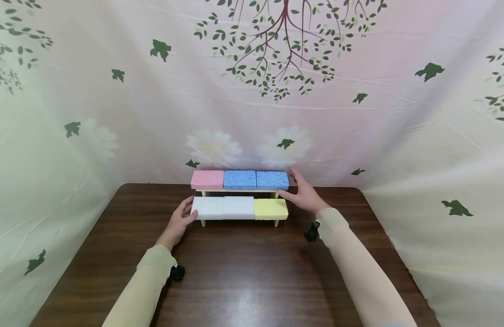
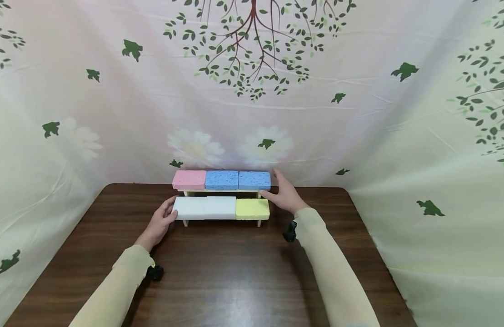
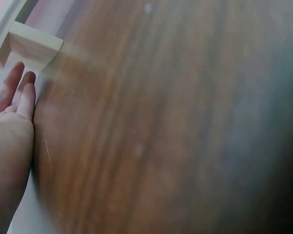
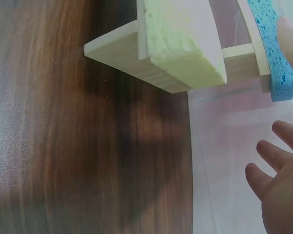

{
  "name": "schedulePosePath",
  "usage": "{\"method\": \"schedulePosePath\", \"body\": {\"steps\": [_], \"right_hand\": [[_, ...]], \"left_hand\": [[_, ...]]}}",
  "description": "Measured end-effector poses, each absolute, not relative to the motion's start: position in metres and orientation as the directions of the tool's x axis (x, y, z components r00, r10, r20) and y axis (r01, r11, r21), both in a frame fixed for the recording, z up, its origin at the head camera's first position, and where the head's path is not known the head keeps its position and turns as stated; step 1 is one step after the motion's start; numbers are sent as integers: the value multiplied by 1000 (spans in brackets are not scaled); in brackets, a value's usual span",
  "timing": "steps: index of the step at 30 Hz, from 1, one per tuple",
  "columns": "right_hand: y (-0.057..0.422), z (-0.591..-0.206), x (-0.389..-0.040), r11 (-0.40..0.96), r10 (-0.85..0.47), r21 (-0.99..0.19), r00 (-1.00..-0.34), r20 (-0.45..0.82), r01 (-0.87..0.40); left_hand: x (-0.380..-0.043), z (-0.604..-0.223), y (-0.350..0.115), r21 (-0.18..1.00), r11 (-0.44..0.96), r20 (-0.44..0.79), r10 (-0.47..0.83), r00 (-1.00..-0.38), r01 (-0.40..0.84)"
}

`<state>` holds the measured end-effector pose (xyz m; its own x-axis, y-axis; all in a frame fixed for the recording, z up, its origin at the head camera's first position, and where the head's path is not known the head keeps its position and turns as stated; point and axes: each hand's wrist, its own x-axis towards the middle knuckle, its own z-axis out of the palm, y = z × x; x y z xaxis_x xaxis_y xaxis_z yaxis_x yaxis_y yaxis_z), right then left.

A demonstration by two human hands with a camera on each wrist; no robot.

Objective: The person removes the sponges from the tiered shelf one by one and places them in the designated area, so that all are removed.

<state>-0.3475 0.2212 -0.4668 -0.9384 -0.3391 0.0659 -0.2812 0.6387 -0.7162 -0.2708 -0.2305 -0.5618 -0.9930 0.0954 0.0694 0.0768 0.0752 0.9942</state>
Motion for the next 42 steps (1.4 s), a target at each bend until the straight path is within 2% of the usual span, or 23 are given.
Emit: {"method": "schedulePosePath", "body": {"steps": [16, 31, 42], "right_hand": [[212, -459, -351, 606, -348, -752, -936, 42, -259], [206, -454, -355, 662, -344, -698, -938, 41, -273], [208, -457, -354, 632, -316, -730, -947, 62, -259]], "left_hand": [[-274, -571, -231, 969, 236, 46, 119, -992, 74], [-271, -569, -230, 961, 265, 54, 99, -994, 79], [-272, -570, -230, 959, 276, 39, 99, -994, 65]]}}
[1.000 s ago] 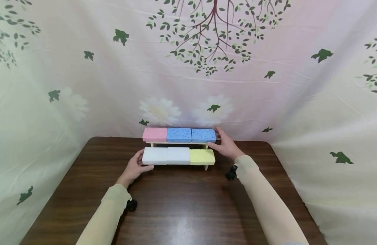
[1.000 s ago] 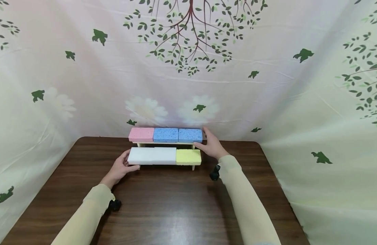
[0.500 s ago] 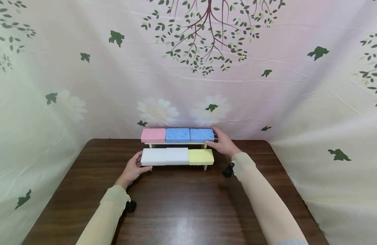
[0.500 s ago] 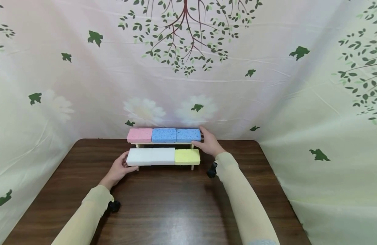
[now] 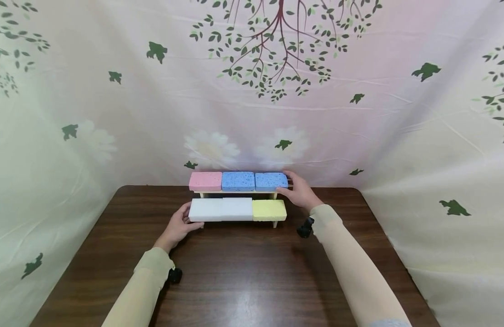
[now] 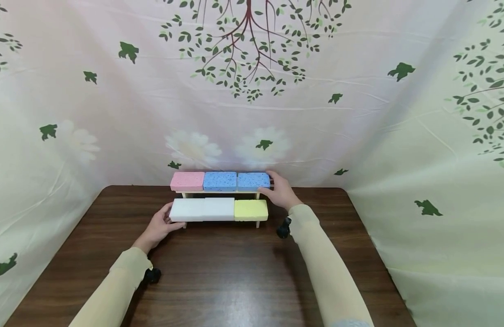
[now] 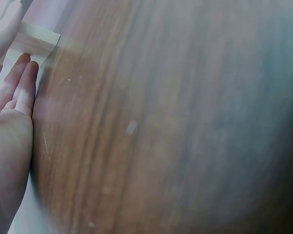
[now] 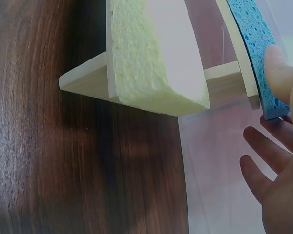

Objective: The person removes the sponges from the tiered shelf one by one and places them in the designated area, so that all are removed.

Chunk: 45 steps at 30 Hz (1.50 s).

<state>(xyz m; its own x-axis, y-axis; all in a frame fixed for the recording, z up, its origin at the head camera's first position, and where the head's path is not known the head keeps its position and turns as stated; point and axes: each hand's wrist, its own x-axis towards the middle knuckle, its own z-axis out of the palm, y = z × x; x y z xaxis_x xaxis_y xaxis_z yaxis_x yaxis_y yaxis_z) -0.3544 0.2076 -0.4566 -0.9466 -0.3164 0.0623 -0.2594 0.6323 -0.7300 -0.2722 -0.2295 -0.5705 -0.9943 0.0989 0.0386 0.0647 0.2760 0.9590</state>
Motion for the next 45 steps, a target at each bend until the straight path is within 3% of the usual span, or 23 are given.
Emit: {"method": "schedulePosePath", "body": {"steps": [29, 45], "right_hand": [[266, -447, -338, 643, -196, -743, -978, 72, -184], [305, -467, -332, 648, -137, -753, -990, 32, -114]], "left_hand": [[-266, -556, -227, 969, 245, 5, 116, -993, 33], [-257, -538, -223, 972, 233, -8, 121, -993, 20]]}}
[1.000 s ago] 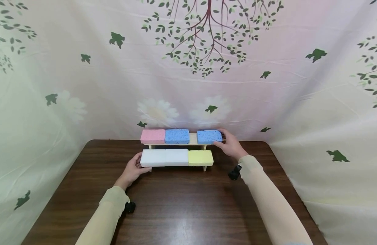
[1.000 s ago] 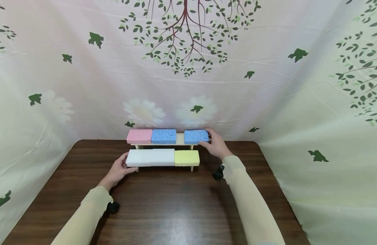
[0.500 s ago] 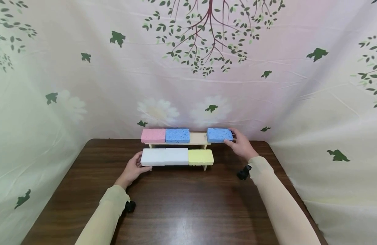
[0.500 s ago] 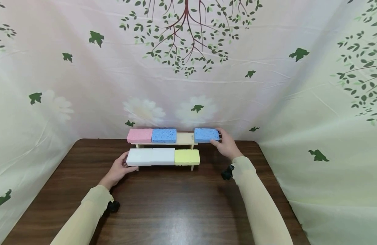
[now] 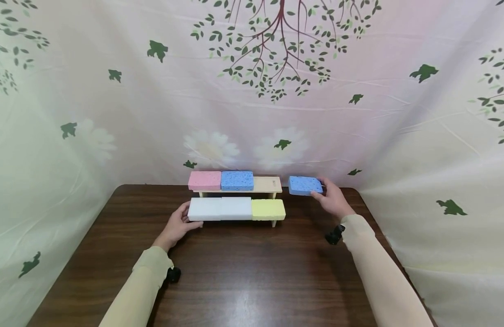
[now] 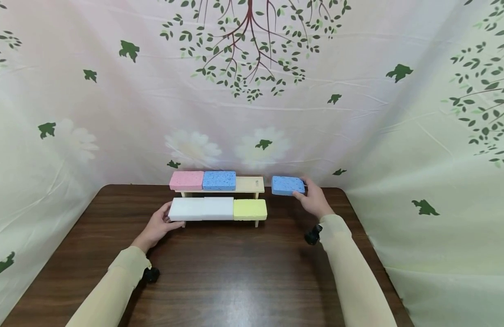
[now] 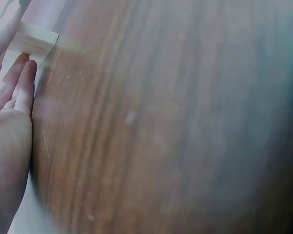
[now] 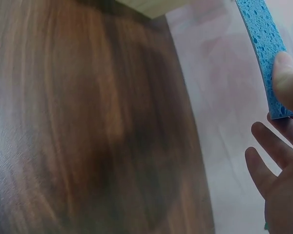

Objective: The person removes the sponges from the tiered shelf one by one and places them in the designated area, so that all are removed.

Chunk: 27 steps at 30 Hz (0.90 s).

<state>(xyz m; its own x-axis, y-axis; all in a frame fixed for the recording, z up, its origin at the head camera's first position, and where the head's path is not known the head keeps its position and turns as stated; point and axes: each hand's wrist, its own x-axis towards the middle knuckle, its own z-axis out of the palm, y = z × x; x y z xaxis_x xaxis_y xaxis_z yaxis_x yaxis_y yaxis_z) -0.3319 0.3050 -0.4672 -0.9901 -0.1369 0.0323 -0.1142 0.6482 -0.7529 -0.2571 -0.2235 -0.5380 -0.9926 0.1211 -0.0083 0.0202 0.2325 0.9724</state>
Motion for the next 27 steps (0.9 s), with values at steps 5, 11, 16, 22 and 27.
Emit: {"method": "schedulePosePath", "body": {"steps": [5, 11, 16, 22, 27], "right_hand": [[312, -481, -330, 675, -122, -733, -992, 11, -91], [314, -496, -331, 705, -132, -703, -991, -3, -92], [311, -504, -329, 718, -145, -689, -989, -7, -100], [310, -517, -326, 743, -185, -655, -983, 1, -141], [309, -528, -324, 763, -212, -625, -977, -5, -162]], "left_hand": [[-257, -537, -223, 973, 233, -17, 121, -993, 12], [-257, -537, -224, 972, 233, -16, 121, -993, 13], [-258, -537, -224, 973, 231, -3, 118, -993, 25], [-259, -538, -224, 971, 239, -17, 118, -993, 12], [-259, -539, -225, 971, 238, -25, 124, -992, 5]]}}
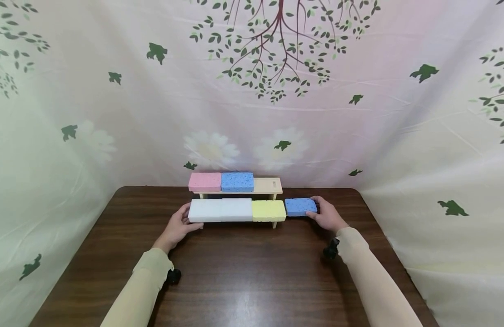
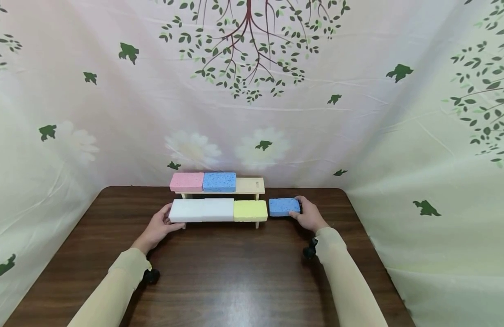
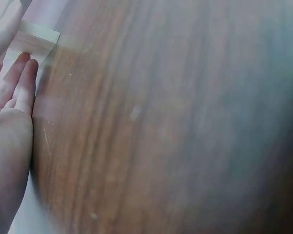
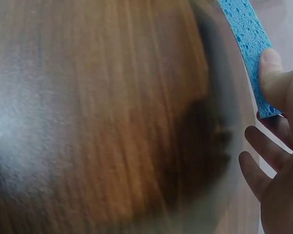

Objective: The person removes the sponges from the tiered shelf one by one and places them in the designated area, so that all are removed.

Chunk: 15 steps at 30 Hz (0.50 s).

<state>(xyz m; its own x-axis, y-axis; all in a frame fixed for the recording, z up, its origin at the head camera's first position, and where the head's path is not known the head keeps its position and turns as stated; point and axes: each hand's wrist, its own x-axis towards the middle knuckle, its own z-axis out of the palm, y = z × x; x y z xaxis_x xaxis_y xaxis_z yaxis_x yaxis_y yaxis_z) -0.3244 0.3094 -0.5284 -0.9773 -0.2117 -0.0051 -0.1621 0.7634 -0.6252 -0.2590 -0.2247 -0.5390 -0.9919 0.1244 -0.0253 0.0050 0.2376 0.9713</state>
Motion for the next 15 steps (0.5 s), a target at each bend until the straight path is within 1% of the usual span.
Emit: {"method": "schedulePosePath", "body": {"steps": [6, 10, 15], "right_hand": [[304, -532, -324, 788, -229, -587, -973, -5, -183], [303, -534, -325, 806, -220, -568, -975, -29, -166], [302, -534, -324, 817, -217, -555, -975, -46, -156]], "left_hand": [[-259, -539, -224, 970, 241, -10, 123, -992, 21], [-258, -538, -223, 971, 238, -7, 122, -993, 22], [-266, -553, -227, 971, 236, -3, 115, -993, 24]]}}
